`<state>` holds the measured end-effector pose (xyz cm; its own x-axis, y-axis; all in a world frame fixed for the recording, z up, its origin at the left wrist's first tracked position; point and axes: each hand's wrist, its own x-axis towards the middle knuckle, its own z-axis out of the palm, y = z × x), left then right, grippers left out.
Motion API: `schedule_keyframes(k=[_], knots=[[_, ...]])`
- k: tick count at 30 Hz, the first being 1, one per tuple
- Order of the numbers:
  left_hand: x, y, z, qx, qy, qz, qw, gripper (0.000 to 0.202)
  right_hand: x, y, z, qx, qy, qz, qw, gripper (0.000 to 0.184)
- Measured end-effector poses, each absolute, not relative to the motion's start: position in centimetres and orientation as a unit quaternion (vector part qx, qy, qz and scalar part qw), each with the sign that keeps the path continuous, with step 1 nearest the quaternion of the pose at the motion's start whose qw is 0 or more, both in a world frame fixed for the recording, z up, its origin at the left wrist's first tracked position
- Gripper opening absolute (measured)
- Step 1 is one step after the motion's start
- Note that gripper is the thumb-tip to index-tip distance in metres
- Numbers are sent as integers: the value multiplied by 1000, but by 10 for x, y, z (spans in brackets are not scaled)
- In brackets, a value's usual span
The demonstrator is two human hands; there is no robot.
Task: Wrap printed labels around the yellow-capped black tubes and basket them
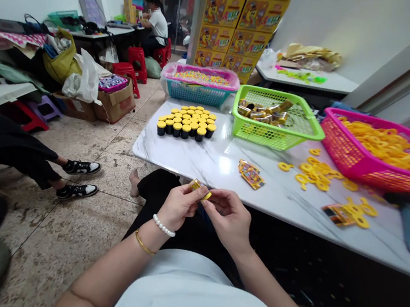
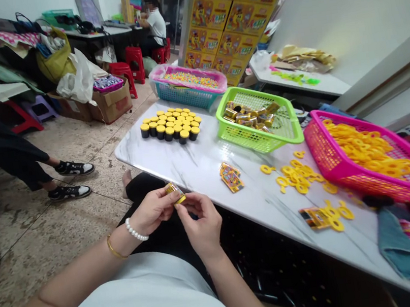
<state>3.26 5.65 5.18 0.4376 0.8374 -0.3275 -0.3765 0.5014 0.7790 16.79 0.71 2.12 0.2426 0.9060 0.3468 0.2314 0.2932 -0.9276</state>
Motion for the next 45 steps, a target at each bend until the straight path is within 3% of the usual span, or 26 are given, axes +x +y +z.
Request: schedule_keyframes(k=[8,11,16,25,32,37,40,45], knots=[[27,61,53,347,403,390,751,51,160,10,19,-516,-614,176,571,26],[25,63,53,339,413,399,745,50,163,14,21,-508,-651,72,559,24],[19,71,51,319,415,394,756,48,176,21,21,-442,-734,-132,499,39],[19,74,46,270,377,359,810,40,184,23,11,-444,-744,-143,478,42],[23,76,42,278,390,403,780,42,178,19,3,-495,-698,28,517,25],[28,63,43,316,336,463,757,43,167,18,16,-528,-429,402,613,25],[26,57,44,340,327,467,748,40,168,18,25,-492,-289,567,593,33],[16,58,36,372,294,431,767,39,166,13,26,-469,-247,647,548,37]])
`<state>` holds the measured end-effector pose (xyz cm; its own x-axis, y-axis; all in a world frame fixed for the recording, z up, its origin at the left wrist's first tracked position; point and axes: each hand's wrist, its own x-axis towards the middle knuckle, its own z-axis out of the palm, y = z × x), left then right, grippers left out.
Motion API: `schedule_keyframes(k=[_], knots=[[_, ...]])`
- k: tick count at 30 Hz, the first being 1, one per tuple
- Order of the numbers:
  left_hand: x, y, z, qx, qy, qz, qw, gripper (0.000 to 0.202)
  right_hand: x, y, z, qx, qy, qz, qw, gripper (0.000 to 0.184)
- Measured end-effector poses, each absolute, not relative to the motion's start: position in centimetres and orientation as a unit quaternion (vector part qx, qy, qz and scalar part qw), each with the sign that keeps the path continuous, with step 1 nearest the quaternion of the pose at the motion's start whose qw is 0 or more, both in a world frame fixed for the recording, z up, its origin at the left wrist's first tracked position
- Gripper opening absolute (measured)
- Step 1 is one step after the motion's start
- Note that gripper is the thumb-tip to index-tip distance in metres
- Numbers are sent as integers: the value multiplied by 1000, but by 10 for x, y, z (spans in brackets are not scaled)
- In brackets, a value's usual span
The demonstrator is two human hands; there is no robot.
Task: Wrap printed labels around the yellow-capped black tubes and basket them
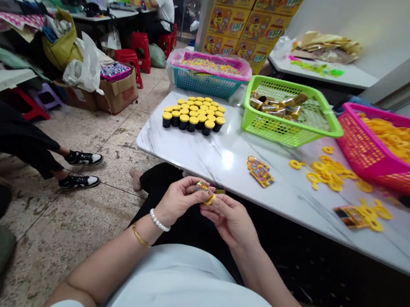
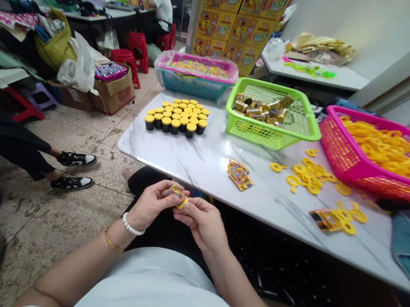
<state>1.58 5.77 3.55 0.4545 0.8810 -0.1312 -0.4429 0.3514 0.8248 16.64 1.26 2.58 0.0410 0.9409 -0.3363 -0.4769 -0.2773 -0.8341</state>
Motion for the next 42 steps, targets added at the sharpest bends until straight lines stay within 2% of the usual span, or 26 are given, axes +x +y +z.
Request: schedule_keyframes(k=[5,9,13,15,21,26,30,36,42], knots=[[18,59,28,373,254,437,778,43,157,14,23,-449,-248,657,553,42],[23,55,27,308,261,478,780,40,161,23,27,-441,-285,645,555,38],[18,53,22,277,265,435,815,47,167,24,21,-447,-289,663,526,41],[14,55,20,287,265,410,824,49,167,22,16,-452,-275,656,538,37],[6,61,19,341,263,389,814,49,163,15,13,-489,-323,522,620,22],[9,58,21,351,330,351,803,50,171,14,21,-480,-492,451,569,16],[14,56,24,325,363,308,817,54,174,12,19,-451,-529,406,593,3],[21,57,28,321,394,275,816,56,173,12,18,-460,-641,310,530,17],[24,58,26,347,403,270,803,59,172,12,19,-429,-703,184,536,22]])
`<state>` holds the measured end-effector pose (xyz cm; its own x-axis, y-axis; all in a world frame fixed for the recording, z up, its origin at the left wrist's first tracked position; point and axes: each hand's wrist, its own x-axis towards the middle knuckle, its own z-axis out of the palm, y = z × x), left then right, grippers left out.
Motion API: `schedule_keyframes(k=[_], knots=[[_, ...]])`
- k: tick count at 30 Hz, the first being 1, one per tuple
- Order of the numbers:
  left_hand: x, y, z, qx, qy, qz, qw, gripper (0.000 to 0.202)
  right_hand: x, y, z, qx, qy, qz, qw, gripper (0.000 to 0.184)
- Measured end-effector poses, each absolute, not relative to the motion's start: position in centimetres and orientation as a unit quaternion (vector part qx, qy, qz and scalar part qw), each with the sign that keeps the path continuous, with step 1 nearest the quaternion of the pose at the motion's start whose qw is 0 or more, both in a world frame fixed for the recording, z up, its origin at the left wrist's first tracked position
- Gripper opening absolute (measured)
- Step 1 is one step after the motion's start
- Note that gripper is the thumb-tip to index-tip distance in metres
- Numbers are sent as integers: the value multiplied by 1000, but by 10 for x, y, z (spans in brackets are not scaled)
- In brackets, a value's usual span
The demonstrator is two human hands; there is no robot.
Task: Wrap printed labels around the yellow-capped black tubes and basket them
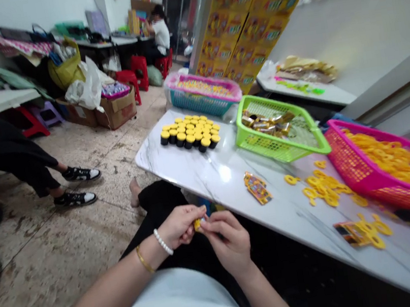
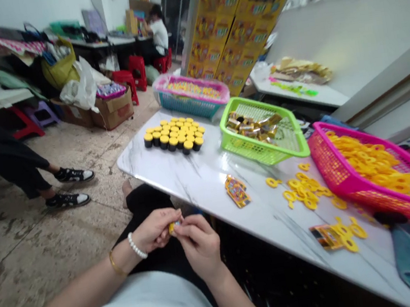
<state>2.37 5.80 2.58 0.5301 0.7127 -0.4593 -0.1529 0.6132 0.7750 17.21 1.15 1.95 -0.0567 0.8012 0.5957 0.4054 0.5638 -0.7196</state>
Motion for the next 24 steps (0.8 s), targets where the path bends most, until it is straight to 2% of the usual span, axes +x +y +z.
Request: schedule_keyframes(k=[2,5,7,12,15,17,19,23,24], knots=[[25,59,23,342,409,266,803,61,173,12,23,-436,-717,187,510,25],[26,59,21,350,416,270,795,66,174,9,30,-445,-749,176,457,47],[27,58,22,354,403,278,797,67,174,7,35,-439,-770,136,442,52],[27,55,27,329,339,313,824,71,193,29,67,-430,-798,58,419,38],[22,55,28,335,345,324,815,77,234,79,108,-485,-753,-82,437,26],[20,55,28,354,357,319,803,73,269,115,134,-537,-718,-127,424,33],[18,55,27,365,366,306,799,69,300,138,148,-578,-704,-107,399,49],[16,54,24,360,380,299,798,63,324,130,126,-622,-674,-63,393,23],[16,54,23,356,382,300,798,62,325,120,114,-633,-667,-46,390,21]])
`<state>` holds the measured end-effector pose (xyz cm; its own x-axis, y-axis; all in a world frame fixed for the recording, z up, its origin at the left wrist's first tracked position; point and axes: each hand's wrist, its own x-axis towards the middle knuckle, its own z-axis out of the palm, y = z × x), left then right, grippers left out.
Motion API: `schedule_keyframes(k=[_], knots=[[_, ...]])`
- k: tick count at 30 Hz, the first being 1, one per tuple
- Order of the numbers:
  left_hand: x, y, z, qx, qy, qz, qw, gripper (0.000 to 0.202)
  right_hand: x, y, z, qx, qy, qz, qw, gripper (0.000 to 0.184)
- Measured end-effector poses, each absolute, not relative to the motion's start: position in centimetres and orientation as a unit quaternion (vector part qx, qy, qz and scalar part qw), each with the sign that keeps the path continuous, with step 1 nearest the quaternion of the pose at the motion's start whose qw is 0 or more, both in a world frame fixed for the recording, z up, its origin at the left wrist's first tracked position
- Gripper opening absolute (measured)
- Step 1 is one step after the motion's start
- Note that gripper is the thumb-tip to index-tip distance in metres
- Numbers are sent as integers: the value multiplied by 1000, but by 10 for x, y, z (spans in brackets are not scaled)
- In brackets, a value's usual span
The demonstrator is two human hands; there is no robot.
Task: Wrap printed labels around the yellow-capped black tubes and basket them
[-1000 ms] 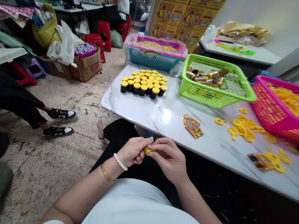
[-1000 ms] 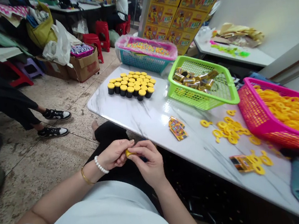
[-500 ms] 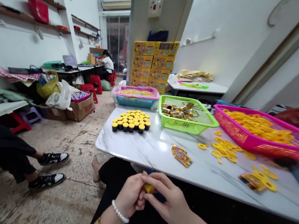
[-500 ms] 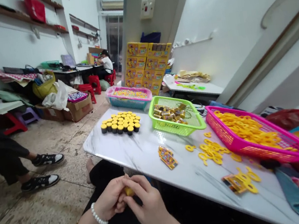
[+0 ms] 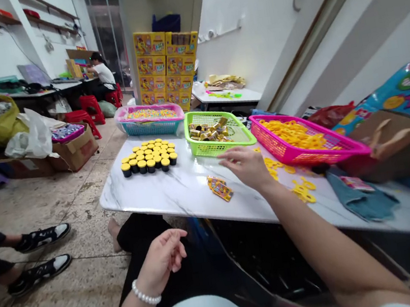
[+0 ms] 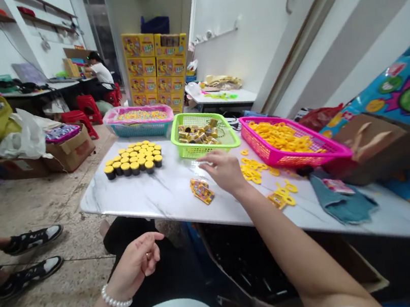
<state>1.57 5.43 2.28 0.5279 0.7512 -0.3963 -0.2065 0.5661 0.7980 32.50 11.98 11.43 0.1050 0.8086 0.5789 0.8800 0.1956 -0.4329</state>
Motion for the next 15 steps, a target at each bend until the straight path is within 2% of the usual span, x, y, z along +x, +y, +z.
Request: schedule_keyframes(k=[4,8,12,15], knots=[[17,55,20,360,380,290,801,55,330,85,77,-711,-610,53,345,31],[24,56,28,437,393,280,759,50,337,77,73,-778,-574,52,250,33],[40,60,49,599,397,303,626,34,330,71,79,-778,-606,39,163,28],[56,70,64,700,396,333,492,21,322,65,81,-778,-607,52,152,32]])
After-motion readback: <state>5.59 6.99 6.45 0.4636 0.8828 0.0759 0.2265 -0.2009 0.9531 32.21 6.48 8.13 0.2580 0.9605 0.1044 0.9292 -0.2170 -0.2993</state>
